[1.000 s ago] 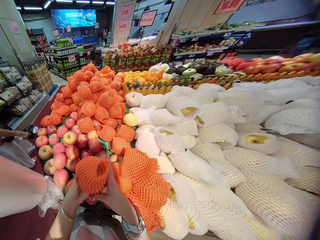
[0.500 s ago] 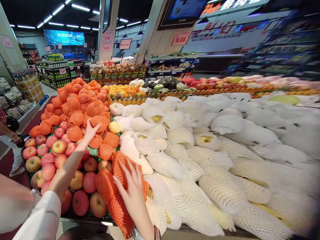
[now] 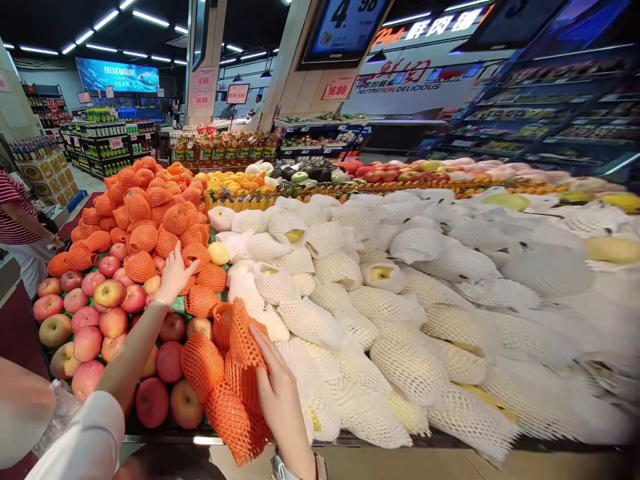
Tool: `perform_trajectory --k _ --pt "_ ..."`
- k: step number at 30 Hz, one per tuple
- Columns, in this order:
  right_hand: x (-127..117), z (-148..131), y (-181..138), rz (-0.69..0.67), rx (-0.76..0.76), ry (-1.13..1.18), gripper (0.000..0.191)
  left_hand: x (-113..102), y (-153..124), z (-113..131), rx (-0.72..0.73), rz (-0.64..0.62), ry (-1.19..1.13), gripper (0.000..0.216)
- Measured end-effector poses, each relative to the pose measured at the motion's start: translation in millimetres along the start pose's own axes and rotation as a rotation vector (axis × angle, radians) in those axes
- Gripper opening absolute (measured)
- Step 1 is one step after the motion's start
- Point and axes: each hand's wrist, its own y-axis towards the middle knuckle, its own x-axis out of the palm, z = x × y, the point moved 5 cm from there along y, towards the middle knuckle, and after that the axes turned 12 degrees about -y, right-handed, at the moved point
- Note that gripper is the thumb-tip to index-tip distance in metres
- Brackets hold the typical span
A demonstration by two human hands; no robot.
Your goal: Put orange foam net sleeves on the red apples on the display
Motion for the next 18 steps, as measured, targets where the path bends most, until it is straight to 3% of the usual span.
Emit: perform_trajectory --k 3,5,7,8,10,12,14,16,18 --pt "-9 -11 1 0.214 0.022 0.119 0.051 -14 -69 17 0.113 0.087 -0.31 0.039" --pt "-7 -22 -1 0.272 0.069 0.181 0.041 -14 -126 24 0.208 0.016 -0.46 0.035" --pt "5 -37 -3 0.239 0.086 0.272 0.034 -8 -173 25 0.287 -0.15 -0.468 0.056" --pt "13 -45 -4 0.191 0.069 0.328 0.032 -8 -190 20 0.293 -0.161 -0.461 0.066" --pt "32 -61 -6 0.057 0.009 0.435 0.03 -13 -206 9 0.298 -0.133 -0.444 0.066" --pt "46 -72 -5 -0.048 -0.048 0.474 0.031 -24 -209 -2 0.298 -0.05 -0.414 0.043" --pt "52 -75 -1 -0.084 -0.054 0.428 0.042 -41 -209 -10 0.309 0.051 -0.346 0.034" --pt "53 -69 6 -0.086 0.021 0.337 0.053 -60 -214 -15 0.341 0.169 -0.259 0.032" --pt "54 -56 9 -0.145 0.127 0.264 0.042 -77 -226 -15 0.44 0.297 -0.163 0.029"
